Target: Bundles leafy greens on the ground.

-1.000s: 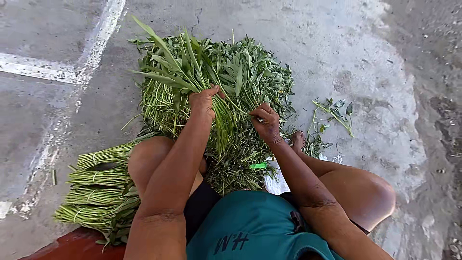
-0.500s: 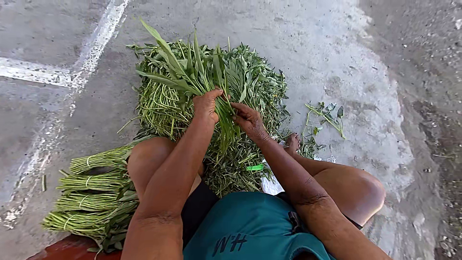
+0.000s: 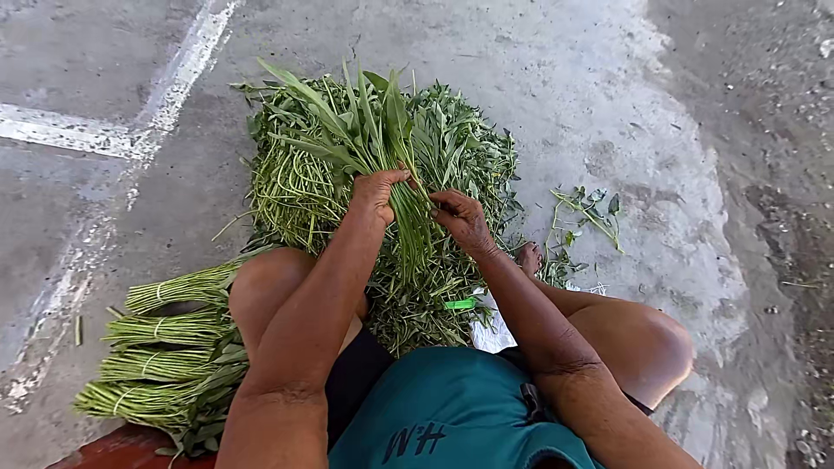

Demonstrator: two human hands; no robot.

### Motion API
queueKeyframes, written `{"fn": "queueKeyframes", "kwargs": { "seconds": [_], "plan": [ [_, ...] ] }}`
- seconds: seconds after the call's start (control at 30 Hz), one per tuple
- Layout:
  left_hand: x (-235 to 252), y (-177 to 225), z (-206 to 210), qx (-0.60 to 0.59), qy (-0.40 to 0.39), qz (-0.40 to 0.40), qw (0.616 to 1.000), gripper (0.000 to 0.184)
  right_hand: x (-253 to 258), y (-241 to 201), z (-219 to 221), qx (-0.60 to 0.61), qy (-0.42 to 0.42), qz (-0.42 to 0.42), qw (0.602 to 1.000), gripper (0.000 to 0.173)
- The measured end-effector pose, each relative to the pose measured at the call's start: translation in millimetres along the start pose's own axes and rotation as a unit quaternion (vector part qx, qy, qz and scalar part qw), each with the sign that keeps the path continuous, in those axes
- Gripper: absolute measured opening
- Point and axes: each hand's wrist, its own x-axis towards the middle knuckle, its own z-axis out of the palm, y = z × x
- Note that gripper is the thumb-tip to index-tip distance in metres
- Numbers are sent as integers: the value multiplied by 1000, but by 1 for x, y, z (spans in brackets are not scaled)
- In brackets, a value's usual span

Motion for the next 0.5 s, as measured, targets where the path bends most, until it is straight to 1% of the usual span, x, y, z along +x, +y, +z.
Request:
{"fn": "queueKeyframes", "kwargs": {
  "seconds": [0.1, 0.2, 0.27, 0.4, 0.5],
  "plan": [
    [-1, -2, 0, 12, -12, -4, 1000, 20, -1, -5, -2, 2, -3, 26, 1000, 20],
    [-2, -4, 1, 34, -29, 4, 999, 29, -1, -9, -4, -13, -13, 48, 999, 17],
    [-3, -6, 3, 39, -9, 23, 999, 33, 1, -7, -3, -20, -26, 46, 998, 14],
    [1, -5, 2, 31, 8, 62, 998, 37, 4, -3, -2, -30, -43, 65, 997, 18],
    [4, 4, -2, 1, 33, 106, 994, 41, 0, 4, -5, -72, -66, 66, 993, 31]
  ]
}}
